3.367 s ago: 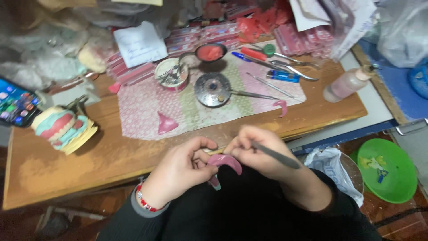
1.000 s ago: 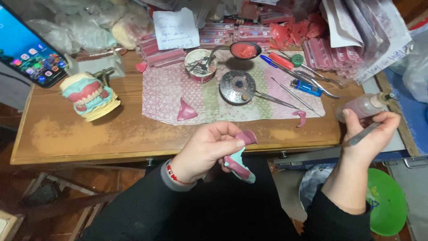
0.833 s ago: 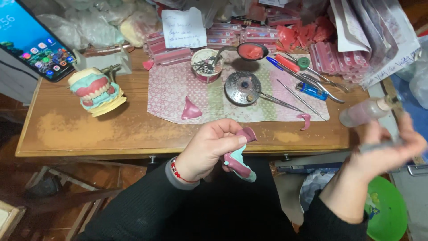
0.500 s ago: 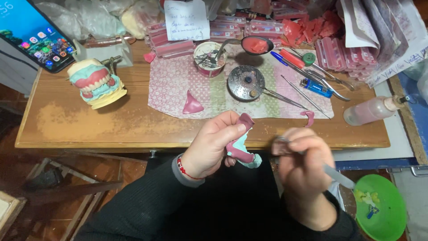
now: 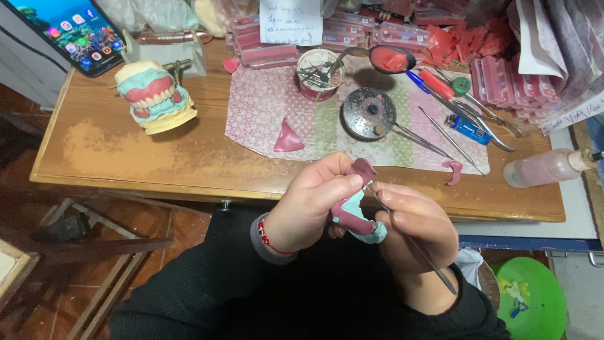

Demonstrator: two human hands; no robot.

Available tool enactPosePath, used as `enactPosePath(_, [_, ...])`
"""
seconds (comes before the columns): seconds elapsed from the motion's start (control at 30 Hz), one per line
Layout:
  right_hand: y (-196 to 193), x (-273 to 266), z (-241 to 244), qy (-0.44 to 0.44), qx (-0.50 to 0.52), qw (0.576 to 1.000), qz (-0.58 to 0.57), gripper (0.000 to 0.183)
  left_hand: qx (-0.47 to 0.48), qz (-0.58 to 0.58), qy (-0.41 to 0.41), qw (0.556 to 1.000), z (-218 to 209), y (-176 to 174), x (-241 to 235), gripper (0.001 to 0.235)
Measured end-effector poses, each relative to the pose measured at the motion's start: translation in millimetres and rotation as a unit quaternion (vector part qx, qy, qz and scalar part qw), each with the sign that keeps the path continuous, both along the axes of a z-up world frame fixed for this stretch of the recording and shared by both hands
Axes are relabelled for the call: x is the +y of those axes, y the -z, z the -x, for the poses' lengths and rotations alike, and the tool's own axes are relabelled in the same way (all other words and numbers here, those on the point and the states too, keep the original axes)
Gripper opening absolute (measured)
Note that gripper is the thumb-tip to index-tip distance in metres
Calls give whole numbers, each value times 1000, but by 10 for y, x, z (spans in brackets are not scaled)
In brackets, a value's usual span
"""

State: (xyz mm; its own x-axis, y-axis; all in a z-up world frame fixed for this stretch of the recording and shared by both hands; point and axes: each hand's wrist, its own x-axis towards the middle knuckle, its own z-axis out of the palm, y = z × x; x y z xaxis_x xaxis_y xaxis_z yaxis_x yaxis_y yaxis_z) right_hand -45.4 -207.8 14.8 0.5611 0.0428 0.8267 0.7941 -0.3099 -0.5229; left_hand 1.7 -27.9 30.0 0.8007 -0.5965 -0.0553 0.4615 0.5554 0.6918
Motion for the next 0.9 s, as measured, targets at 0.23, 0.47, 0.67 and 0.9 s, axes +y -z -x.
enactPosePath(0.23, [-88,55,-33,6,-2,999,35,33,-3,-10,4,1000,-1,-19,20,15])
enactPosePath(0.47, [-133,61,-22,47,6,997,65,31,-12,10,-1,1000,2,46,0,14])
enactPosePath(0.67, [-114,101,-59,42,-1,997,61,31,-33,20,-33,999,23,154,-20,10])
enactPosePath(0.9, [-4,123,-81,17,17,1000,15,29,-47,64,-61,995,17,260,-31,9])
